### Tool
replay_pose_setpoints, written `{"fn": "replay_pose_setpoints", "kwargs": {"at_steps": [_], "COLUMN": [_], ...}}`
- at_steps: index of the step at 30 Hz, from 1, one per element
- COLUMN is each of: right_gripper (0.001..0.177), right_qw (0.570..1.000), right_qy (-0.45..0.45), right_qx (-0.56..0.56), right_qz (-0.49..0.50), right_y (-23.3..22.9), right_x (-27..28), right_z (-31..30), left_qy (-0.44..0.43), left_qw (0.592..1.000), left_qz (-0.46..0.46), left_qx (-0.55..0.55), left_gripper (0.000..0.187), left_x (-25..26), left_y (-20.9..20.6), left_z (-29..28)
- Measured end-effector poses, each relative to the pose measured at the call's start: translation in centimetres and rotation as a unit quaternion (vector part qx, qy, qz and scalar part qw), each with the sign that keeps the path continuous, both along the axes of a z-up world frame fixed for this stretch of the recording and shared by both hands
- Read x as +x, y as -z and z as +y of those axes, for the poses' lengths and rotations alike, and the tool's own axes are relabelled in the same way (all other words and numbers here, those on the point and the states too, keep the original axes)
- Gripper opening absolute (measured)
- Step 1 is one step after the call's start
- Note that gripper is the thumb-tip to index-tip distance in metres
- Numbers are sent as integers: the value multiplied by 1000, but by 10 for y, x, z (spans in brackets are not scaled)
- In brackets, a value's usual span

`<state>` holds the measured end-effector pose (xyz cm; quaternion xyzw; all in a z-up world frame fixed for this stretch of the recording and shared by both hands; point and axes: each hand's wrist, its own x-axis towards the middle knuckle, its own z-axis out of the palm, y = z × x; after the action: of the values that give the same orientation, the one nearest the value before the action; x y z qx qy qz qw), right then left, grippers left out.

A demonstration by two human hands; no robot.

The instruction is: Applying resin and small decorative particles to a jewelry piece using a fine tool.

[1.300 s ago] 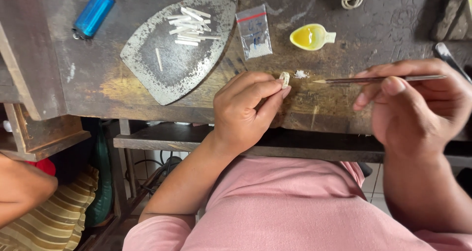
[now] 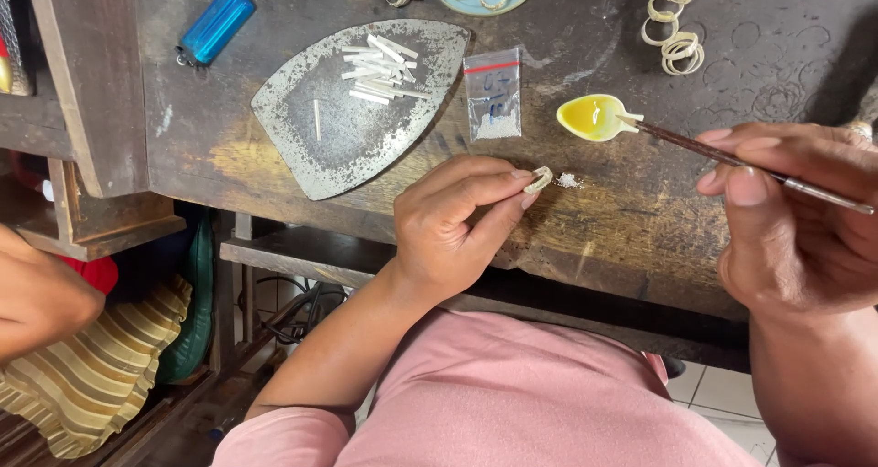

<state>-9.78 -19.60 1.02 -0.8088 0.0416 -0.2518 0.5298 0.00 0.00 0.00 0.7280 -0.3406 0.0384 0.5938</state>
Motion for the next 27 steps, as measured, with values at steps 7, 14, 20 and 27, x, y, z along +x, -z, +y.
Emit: {"fn": "replay_pose_setpoints", "kwargs": {"at_steps": [7,14,20,27], "right_gripper": [13,12,13,14], "right_qw": [1000,998,999,1000], "right_qy": [1,-11,-13,-14], "right_qx": [13,-29,-34,-21], "right_qz": [14,-54,-29,-8], "right_y": [-2,8,5,3], "right_x": [2,6,8,6], "right_z": [1,-5,-6,-6], "left_qy": [-18,-6,40,75], "left_qw": [999,965,814,732], "left_qz": [36,248,516,619], "left_qx": [1,-82,-264,-275], "left_gripper": [12,10,6,7], "left_x": [-2,-3,-1,6], "left_y": [1,-3,-3,0], "left_z": [0,8,9,6]}}
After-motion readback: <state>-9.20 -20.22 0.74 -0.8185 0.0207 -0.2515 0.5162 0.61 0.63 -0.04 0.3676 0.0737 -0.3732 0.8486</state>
